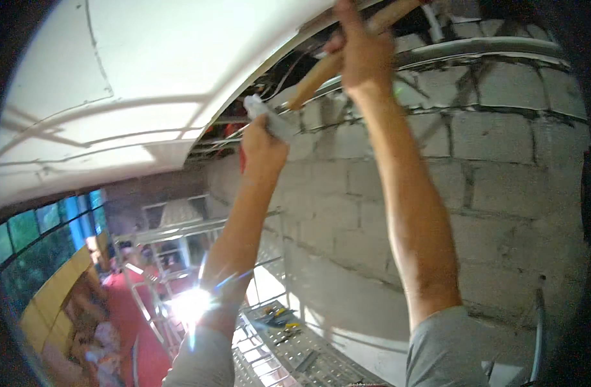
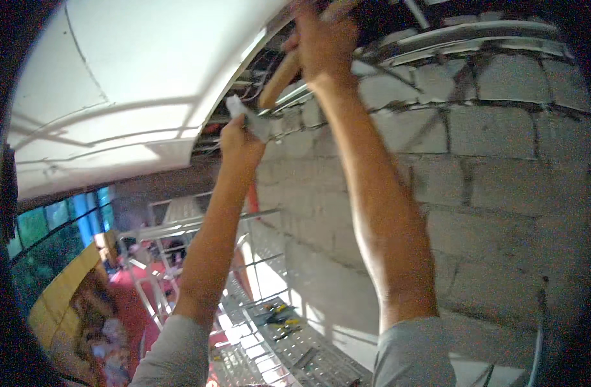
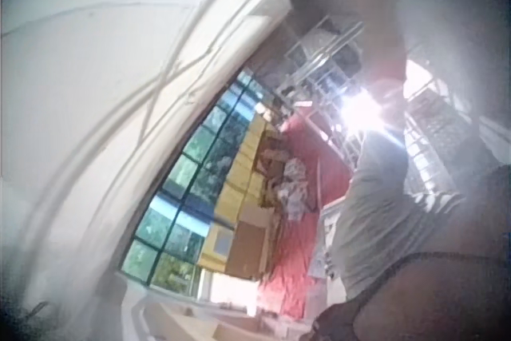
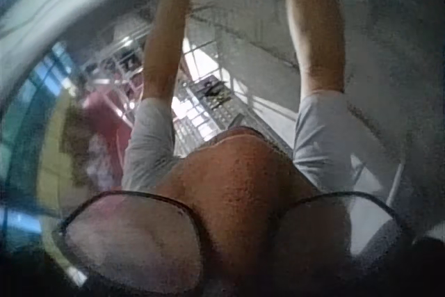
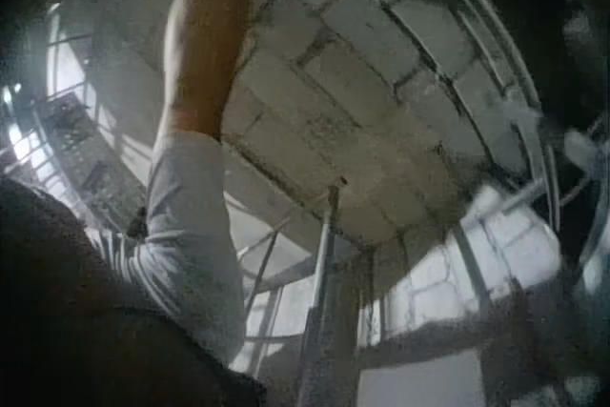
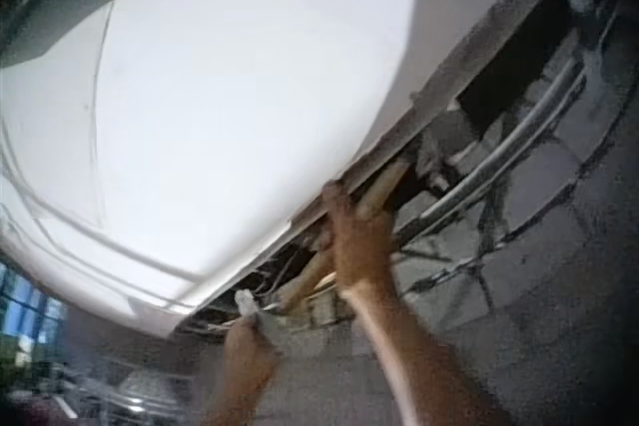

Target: The person positions metal ceiling grid components against a concrete block wall and uses a hammer to secure them in place while standing on scaffolding.

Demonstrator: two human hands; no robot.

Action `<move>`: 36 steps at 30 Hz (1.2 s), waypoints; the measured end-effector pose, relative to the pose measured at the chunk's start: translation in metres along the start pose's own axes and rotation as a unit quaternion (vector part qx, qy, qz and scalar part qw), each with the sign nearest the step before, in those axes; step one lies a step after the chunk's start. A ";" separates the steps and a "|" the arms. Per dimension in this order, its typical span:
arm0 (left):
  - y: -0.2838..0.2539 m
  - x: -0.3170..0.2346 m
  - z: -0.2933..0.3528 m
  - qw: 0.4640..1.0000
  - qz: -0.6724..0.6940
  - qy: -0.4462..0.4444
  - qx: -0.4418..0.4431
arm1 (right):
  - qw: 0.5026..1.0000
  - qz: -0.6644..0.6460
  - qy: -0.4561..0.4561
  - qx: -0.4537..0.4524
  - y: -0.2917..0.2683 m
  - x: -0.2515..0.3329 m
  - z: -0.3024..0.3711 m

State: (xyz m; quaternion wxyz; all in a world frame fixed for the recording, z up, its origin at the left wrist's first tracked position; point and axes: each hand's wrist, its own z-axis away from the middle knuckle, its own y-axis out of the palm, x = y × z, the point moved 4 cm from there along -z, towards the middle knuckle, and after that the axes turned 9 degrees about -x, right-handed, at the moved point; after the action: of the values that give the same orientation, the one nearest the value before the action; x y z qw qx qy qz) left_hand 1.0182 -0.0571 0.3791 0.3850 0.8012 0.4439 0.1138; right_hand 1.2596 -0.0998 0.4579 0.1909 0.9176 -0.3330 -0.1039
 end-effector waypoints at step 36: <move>0.276 0.116 0.137 0.890 -0.195 0.226 0.344 | 0.957 0.101 0.269 -0.037 -0.228 0.125 0.134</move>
State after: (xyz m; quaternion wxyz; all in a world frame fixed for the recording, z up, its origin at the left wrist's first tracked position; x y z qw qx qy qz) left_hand 1.3294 -0.1205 0.4664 -0.0113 0.7334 0.6775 0.0550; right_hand 1.4421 -0.0581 0.2325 0.3168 0.8656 -0.3558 0.1540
